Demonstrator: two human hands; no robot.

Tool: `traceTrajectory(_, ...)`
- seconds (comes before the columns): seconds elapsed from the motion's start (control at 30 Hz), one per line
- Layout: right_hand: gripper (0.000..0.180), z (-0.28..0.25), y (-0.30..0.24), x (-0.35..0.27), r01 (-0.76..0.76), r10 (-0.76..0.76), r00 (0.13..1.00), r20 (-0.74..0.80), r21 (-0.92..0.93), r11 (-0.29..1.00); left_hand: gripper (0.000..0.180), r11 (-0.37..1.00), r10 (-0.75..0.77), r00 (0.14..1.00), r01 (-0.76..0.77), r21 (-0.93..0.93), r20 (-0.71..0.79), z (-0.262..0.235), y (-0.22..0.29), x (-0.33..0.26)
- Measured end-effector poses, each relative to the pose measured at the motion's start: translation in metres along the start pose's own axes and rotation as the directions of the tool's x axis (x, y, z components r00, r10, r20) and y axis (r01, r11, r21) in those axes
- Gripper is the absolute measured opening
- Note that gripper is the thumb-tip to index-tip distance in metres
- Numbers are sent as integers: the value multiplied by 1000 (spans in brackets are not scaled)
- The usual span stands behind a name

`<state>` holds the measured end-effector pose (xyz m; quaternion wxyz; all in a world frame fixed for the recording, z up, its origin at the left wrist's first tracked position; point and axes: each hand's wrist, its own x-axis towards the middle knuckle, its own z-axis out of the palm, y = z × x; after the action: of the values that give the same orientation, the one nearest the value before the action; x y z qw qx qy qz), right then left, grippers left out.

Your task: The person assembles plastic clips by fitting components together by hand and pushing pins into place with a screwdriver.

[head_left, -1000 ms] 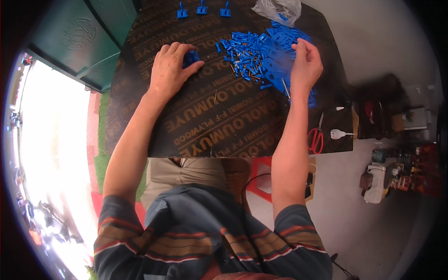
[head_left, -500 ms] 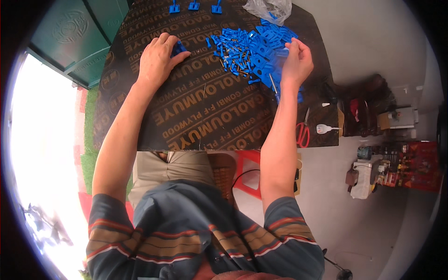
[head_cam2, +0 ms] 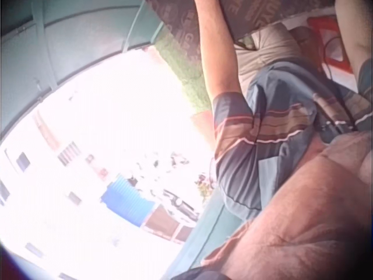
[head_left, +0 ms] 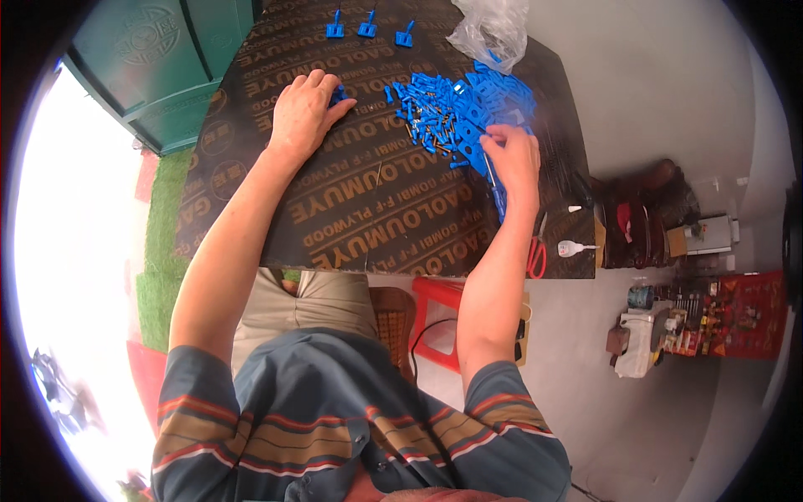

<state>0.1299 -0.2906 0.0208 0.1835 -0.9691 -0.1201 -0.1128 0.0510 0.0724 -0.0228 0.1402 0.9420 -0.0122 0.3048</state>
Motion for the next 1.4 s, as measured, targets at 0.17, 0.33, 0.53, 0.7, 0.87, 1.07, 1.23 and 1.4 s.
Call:
traceTrajectory(0.17, 33, 1, 4, -6, 35, -34, 999, 16, -96, 995, 41, 1000, -17, 1000, 17, -3, 12, -2, 2, 1)
traceTrajectory(0.33, 32, 5, 6, -1, -31, 34, 999, 30, -103, 994, 42, 999, -39, 999, 39, 14, 24, -2, 0, 1)
traceTrajectory(0.53, 32, 9, 9, 0, -19, 1, 989, -145, -124, 992, 42, 998, -64, 997, 65, -19, 31, -8, 7, 4)
traceTrajectory(0.7, 32, 6, 8, 2, -42, 23, 981, -195, -92, 995, 35, 997, 3, 977, -20, -80, -211, -13, 6, 8)
traceTrajectory(0.87, 32, 5, 4, 2, -91, 77, 977, -198, -63, 994, 25, 990, 1, 971, -34, -136, -240, -17, 10, 9)
traceTrajectory(1.07, 30, 3, 0, 4, -125, 75, 915, -397, -102, 987, 18, 975, 49, 951, -111, -191, -305, -28, 19, 8)
traceTrajectory(1.23, 30, 7, -17, 8, 41, 115, 935, -335, 424, 905, 21, 833, 31, 987, -113, -542, -159, -38, 41, 4)
traceTrajectory(1.4, 26, 31, -98, -14, 438, -362, 899, -247, 509, 741, 44, 449, -40, 936, 329, -831, 350, -27, 56, -8)
